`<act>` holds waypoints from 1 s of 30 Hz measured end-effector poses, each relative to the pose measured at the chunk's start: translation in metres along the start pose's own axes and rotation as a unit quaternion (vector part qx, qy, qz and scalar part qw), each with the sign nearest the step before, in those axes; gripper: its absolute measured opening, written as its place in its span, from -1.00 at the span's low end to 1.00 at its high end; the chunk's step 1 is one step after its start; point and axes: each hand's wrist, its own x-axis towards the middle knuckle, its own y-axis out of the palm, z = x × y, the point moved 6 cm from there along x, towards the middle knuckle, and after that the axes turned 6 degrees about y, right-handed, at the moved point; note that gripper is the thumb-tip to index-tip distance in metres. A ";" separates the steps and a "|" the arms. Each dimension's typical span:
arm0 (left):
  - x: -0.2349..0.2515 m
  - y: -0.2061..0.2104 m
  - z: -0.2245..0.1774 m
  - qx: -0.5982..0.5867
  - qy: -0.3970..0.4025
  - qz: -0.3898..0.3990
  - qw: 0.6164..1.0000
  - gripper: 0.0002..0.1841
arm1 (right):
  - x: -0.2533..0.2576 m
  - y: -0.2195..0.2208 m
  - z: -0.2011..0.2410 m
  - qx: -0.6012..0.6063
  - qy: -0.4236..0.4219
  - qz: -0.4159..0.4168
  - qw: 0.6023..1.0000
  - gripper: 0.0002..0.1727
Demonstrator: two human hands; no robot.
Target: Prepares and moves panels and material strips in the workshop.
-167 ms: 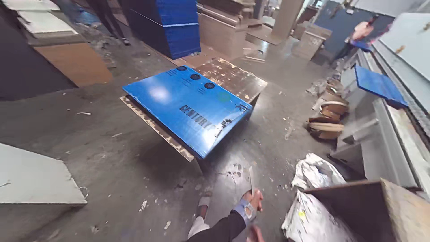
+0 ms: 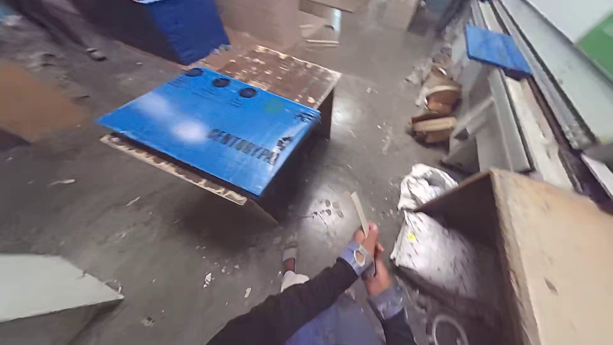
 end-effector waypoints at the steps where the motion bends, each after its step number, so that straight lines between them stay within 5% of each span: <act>1: 0.000 0.020 -0.008 0.059 0.039 0.040 0.997 -0.64 | -0.011 -0.018 -0.008 0.040 0.000 -0.041 0.998 -0.39; 3: -0.005 0.056 -0.026 0.121 0.107 0.118 0.980 -0.54 | -0.019 -0.047 -0.040 0.130 -0.083 -0.072 0.985 -0.64; 6: -0.023 0.097 -0.045 0.103 0.170 0.190 0.961 -0.56 | -0.025 -0.075 -0.085 0.256 -0.200 0.031 0.945 -0.59; 14: -0.047 0.138 -0.036 0.094 0.234 0.265 0.931 -0.76 | -0.067 -0.116 -0.115 0.309 -0.174 0.151 0.923 -0.48; 30: -0.058 0.146 -0.033 0.008 0.236 0.304 0.923 -0.90 | -0.081 -0.116 -0.134 0.246 -0.188 0.049 0.950 -0.50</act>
